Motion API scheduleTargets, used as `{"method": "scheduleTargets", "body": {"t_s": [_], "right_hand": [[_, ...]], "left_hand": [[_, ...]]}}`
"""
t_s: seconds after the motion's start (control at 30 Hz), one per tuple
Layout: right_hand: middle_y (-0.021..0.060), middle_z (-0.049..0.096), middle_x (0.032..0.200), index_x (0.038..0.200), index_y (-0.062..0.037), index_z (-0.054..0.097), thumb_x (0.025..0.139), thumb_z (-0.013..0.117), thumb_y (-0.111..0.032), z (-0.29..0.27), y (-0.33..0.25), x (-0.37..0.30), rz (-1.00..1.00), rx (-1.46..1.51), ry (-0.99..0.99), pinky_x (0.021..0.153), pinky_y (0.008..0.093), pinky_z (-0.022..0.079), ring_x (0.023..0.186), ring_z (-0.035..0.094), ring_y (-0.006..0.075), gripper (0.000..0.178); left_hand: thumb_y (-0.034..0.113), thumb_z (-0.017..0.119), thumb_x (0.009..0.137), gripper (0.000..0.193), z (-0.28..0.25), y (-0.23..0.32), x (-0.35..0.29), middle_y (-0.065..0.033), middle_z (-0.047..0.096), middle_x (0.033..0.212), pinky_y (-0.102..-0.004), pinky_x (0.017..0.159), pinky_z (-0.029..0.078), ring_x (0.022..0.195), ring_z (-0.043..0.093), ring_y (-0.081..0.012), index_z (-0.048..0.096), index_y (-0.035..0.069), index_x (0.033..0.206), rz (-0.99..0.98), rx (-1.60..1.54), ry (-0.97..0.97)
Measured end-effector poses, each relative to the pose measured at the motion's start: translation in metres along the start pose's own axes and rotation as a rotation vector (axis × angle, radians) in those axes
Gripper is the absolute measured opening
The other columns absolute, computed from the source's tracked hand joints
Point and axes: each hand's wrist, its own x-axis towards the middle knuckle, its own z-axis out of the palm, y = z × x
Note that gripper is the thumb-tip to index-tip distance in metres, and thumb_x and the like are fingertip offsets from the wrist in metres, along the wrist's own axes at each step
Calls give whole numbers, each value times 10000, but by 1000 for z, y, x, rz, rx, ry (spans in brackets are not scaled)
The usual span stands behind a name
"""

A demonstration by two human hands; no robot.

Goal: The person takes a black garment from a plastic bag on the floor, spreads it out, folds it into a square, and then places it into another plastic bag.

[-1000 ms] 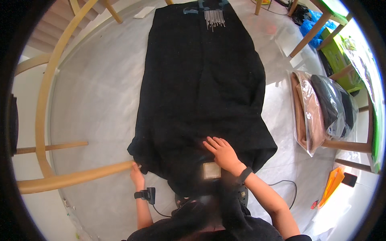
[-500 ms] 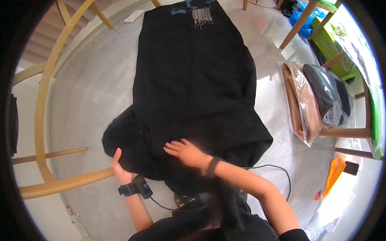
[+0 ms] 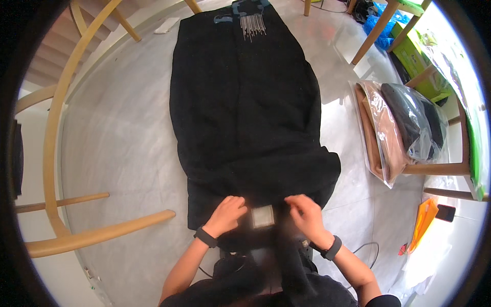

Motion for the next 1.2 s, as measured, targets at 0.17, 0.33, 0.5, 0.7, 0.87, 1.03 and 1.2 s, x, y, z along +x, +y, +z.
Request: {"method": "scheduleTargets", "body": {"t_s": [0.17, 0.33, 0.5, 0.7, 0.87, 1.03, 1.2], "right_hand": [[129, 484, 1342, 1262, -91, 545, 646, 579, 83, -21, -10, 48, -366, -464, 48, 1019, 447, 375, 1219, 469, 314, 641], [194, 291, 1495, 1456, -109, 315, 636, 671, -37, -28, 26, 44, -439, -891, -534, 1126, 484, 236, 1389, 291, 314, 896], [259, 193, 1523, 1492, -106, 238, 562, 740, -134, -31, 55, 27, -528, -1040, -621, 1140, 539, 174, 1434, 194, 360, 1057], [276, 264, 1492, 1441, -77, 333, 750, 608, -109, -11, 90, 24, -689, -1099, -297, 1140, 521, 191, 1394, 294, 359, 744], [173, 535, 1210, 1233, -53, 497, 760, 588, -77, -6, 90, 59, -665, -944, -150, 1020, 432, 340, 1143, 512, 288, 482], [74, 597, 806, 933, -76, 563, 681, 611, 11, -35, 38, 77, -486, -585, -54, 754, 350, 384, 795, 582, 250, 271], [73, 654, 724, 857, -101, 604, 716, 639, -99, -105, -42, 52, -395, -499, -258, 707, 350, 404, 721, 639, 252, 145]], "left_hand": [[-29, 647, 654, 731, -32, -17, -19, -153, 336, 1411, -509, 1077, 290, 1314, 338, -351, 435, 167, 1326, -208, 82, 31], [-101, 629, 643, 981, -27, -56, -69, -161, 211, 1536, -556, 1106, 263, 1393, 263, -366, 277, 259, 1485, -256, 353, -165], [3, 685, 601, 1043, -42, -38, -97, -224, 110, 1553, -625, 1102, 171, 1426, 131, -425, 220, 226, 1508, -294, 312, -479], [52, 689, 645, 994, 1, -46, -83, -289, 137, 1521, -637, 1068, 227, 1412, 137, -465, 206, 164, 1507, -292, 476, -289], [50, 630, 728, 824, 12, -73, -68, -226, 397, 1381, -467, 859, 474, 1201, 439, -391, 289, 127, 1473, -231, 745, -56], [4, 602, 725, 494, -41, -76, -59, -109, 641, 1021, -372, 754, 511, 945, 611, -298, 619, 130, 1202, -258, 117, 179], [83, 659, 736, 274, -150, -17, -70, -159, 691, 929, -362, 783, 520, 872, 660, -340, 711, 67, 1004, -251, -368, -13]]}}
